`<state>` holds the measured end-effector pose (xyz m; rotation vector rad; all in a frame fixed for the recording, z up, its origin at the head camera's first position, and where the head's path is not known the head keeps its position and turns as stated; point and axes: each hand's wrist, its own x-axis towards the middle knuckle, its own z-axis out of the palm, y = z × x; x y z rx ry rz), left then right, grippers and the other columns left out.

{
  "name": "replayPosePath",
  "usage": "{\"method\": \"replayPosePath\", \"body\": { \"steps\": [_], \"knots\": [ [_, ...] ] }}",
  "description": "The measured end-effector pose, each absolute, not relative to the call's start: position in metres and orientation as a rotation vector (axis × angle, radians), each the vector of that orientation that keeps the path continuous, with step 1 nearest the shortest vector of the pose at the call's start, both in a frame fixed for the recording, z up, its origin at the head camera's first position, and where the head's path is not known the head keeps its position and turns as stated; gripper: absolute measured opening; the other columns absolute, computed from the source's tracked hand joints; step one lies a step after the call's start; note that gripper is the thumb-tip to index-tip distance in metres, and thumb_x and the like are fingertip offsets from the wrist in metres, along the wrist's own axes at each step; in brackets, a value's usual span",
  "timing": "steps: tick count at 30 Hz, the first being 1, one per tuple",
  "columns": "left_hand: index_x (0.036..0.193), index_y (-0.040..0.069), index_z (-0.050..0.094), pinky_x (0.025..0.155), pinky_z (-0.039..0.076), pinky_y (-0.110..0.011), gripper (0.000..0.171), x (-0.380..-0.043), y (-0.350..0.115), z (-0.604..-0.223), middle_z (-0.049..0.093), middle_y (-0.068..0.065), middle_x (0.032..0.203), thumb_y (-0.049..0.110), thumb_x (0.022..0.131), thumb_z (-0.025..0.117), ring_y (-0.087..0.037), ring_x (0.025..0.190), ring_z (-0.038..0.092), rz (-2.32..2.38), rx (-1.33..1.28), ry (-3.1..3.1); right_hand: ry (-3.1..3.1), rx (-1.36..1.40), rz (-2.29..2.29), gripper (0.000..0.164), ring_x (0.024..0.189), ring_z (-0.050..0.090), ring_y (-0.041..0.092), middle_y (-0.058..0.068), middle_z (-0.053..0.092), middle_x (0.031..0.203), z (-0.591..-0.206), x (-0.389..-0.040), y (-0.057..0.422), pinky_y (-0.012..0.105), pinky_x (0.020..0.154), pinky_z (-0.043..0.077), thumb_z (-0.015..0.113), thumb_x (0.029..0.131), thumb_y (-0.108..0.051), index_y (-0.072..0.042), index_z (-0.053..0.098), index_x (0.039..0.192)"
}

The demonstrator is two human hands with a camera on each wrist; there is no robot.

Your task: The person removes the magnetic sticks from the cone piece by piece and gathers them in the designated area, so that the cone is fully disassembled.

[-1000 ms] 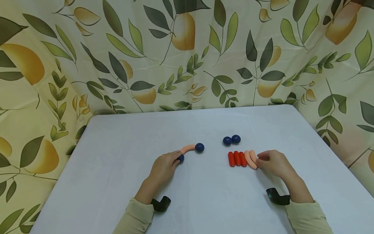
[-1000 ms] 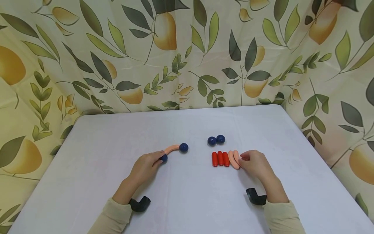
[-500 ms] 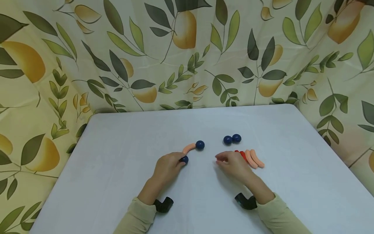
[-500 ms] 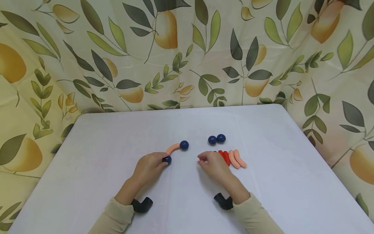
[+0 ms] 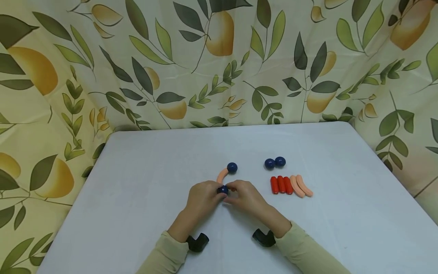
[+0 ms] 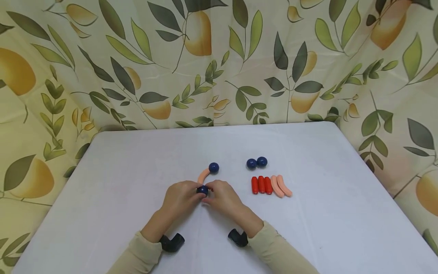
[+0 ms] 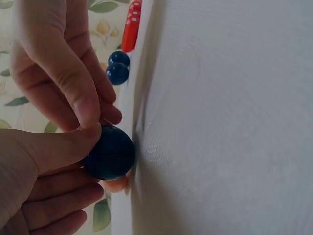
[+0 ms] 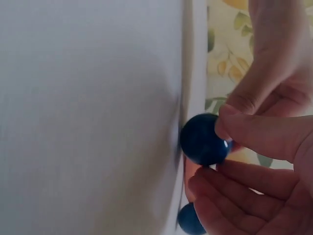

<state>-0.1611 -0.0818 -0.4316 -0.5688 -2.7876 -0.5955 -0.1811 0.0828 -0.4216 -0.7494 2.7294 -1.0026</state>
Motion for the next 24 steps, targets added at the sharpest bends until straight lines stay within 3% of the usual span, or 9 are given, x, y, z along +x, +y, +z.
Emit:
{"method": "replayPosePath", "body": {
  "steps": [6, 10, 12, 16, 24],
  "knots": [
    [0.087, 0.012, 0.073, 0.048, 0.039, -0.021, 0.019, -0.16, -0.08, -0.43, 0.064, 0.003, 0.072, 0.029, 0.078, 0.073, -0.008, 0.059, 0.054, -0.611, -0.565, -2.795, 2.751, -0.793, -1.015, 0.022, 0.076, 0.056, 0.016, -0.001, 0.064, 0.082, -0.426, -0.182, 0.078, 0.032, 0.072, 0.048, 0.077, 0.074, -0.013, -0.005, 0.069, 0.093],
    [0.092, 0.01, 0.074, 0.06, 0.047, -0.025, 0.018, -0.161, -0.087, -0.425, 0.068, 0.001, 0.083, 0.024, 0.081, 0.071, -0.012, 0.073, 0.061, -0.765, -0.637, -2.851, 2.728, -0.841, -1.016, 0.022, 0.069, 0.054, 0.013, -0.002, 0.062, 0.078, -0.426, -0.182, 0.078, 0.028, 0.066, 0.047, 0.077, 0.074, -0.014, -0.004, 0.07, 0.092],
    [0.095, 0.009, 0.073, 0.067, 0.049, -0.028, 0.018, -0.163, -0.093, -0.423, 0.069, -0.001, 0.088, 0.021, 0.081, 0.071, -0.014, 0.08, 0.062, -0.805, -0.68, -2.858, 2.697, -0.855, -1.017, 0.023, 0.07, 0.054, 0.013, -0.001, 0.063, 0.08, -0.426, -0.183, 0.078, 0.028, 0.067, 0.047, 0.076, 0.075, -0.014, -0.003, 0.069, 0.094],
    [0.094, 0.009, 0.071, 0.067, 0.05, -0.029, 0.015, -0.167, -0.103, -0.423, 0.068, 0.001, 0.088, 0.019, 0.082, 0.069, -0.015, 0.079, 0.063, -0.743, -0.764, -2.809, 2.609, -0.856, -1.013, 0.029, 0.079, 0.056, 0.015, 0.004, 0.066, 0.091, -0.424, -0.185, 0.081, 0.033, 0.076, 0.049, 0.076, 0.075, -0.011, 0.001, 0.068, 0.101],
    [0.101, 0.005, 0.068, 0.073, 0.05, -0.03, 0.027, -0.17, -0.107, -0.43, 0.068, -0.004, 0.1, 0.018, 0.078, 0.074, -0.018, 0.092, 0.063, -0.653, -0.891, -2.722, 2.527, -0.96, -0.967, 0.034, 0.088, 0.058, 0.019, 0.009, 0.066, 0.1, -0.419, -0.186, 0.088, 0.037, 0.082, 0.048, 0.075, 0.075, -0.005, 0.004, 0.065, 0.106]
  ]
}}
